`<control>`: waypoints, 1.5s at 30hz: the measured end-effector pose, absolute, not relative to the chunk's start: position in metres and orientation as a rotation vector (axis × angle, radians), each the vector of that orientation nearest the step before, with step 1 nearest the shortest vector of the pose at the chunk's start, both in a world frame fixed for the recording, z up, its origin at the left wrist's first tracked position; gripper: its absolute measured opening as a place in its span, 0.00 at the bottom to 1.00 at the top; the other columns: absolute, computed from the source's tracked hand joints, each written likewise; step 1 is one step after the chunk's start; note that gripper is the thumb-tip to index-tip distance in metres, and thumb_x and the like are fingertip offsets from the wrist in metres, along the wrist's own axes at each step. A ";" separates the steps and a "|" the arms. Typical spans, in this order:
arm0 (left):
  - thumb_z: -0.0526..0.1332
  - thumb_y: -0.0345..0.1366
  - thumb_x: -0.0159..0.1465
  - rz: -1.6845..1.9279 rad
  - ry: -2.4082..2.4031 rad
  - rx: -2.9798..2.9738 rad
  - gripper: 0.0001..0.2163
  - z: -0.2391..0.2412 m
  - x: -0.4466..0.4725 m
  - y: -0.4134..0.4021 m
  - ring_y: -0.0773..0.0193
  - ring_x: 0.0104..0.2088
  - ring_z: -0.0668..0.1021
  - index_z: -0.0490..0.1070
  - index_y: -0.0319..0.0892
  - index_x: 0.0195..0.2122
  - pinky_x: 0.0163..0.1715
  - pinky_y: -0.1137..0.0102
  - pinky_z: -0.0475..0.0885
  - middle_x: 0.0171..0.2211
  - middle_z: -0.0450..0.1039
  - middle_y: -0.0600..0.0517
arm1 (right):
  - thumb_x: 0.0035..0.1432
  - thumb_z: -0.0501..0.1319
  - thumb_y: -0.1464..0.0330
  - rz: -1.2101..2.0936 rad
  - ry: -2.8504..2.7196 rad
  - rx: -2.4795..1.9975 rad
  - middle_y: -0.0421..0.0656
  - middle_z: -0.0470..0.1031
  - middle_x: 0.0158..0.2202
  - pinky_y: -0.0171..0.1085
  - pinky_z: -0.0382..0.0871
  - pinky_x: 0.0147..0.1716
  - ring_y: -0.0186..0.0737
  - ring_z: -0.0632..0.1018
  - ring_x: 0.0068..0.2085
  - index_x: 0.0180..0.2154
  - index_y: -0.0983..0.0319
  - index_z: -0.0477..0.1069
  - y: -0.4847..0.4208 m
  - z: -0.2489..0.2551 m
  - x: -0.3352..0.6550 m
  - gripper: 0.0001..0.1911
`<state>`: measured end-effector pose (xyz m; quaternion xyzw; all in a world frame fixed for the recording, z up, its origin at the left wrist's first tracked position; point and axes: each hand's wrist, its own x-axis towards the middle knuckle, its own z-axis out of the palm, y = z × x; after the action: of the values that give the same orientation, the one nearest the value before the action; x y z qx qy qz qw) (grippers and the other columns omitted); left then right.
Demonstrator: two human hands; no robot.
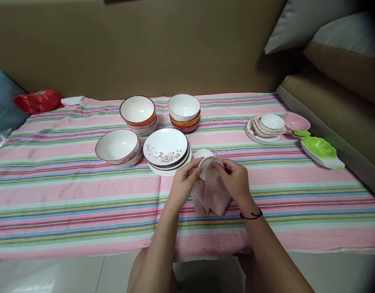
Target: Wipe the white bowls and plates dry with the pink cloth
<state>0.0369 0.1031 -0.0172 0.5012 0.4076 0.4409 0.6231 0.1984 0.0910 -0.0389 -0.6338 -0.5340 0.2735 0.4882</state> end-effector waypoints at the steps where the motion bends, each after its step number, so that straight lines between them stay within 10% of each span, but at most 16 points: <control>1: 0.63 0.41 0.59 1.029 0.940 1.133 0.17 -0.018 0.038 0.103 0.54 0.49 0.74 0.74 0.42 0.48 0.44 0.67 0.72 0.51 0.73 0.47 | 0.55 0.61 0.59 0.661 -1.302 -1.540 0.36 0.60 0.19 0.31 0.54 0.22 0.31 0.62 0.23 0.23 0.63 0.68 0.091 -0.040 0.198 0.15; 15: 0.67 0.39 0.55 1.053 0.858 0.975 0.21 -0.021 0.043 0.102 0.52 0.52 0.72 0.72 0.43 0.50 0.38 0.70 0.75 0.54 0.70 0.46 | 0.48 0.66 0.63 0.686 -1.239 -1.465 0.41 0.75 0.34 0.35 0.66 0.33 0.39 0.74 0.34 0.41 0.60 0.73 0.092 -0.040 0.194 0.17; 31: 0.65 0.42 0.57 1.056 0.904 1.040 0.19 -0.018 0.046 0.102 0.53 0.49 0.74 0.73 0.42 0.49 0.38 0.68 0.75 0.51 0.72 0.46 | 0.56 0.59 0.62 0.412 -1.311 -1.551 0.33 0.51 0.17 0.32 0.50 0.21 0.29 0.56 0.22 0.19 0.62 0.56 0.092 -0.038 0.195 0.19; 36: 0.67 0.40 0.55 1.080 0.847 0.975 0.20 -0.020 0.048 0.101 0.53 0.50 0.73 0.72 0.42 0.49 0.38 0.69 0.75 0.52 0.72 0.45 | 0.55 0.60 0.63 0.587 -1.228 -1.479 0.37 0.65 0.23 0.32 0.58 0.24 0.32 0.65 0.25 0.31 0.62 0.69 0.093 -0.040 0.194 0.08; 45: 0.67 0.40 0.54 1.091 0.877 0.948 0.21 -0.021 0.049 0.100 0.54 0.48 0.74 0.73 0.42 0.49 0.38 0.68 0.75 0.54 0.70 0.45 | 0.50 0.63 0.64 0.802 -1.198 -1.411 0.45 0.75 0.39 0.37 0.67 0.36 0.41 0.74 0.37 0.45 0.62 0.72 0.092 -0.036 0.195 0.19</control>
<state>0.0486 0.1000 -0.0212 0.4194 0.3881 0.4828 0.6636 0.1947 0.0923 -0.0363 -0.5919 -0.5024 0.3364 0.5331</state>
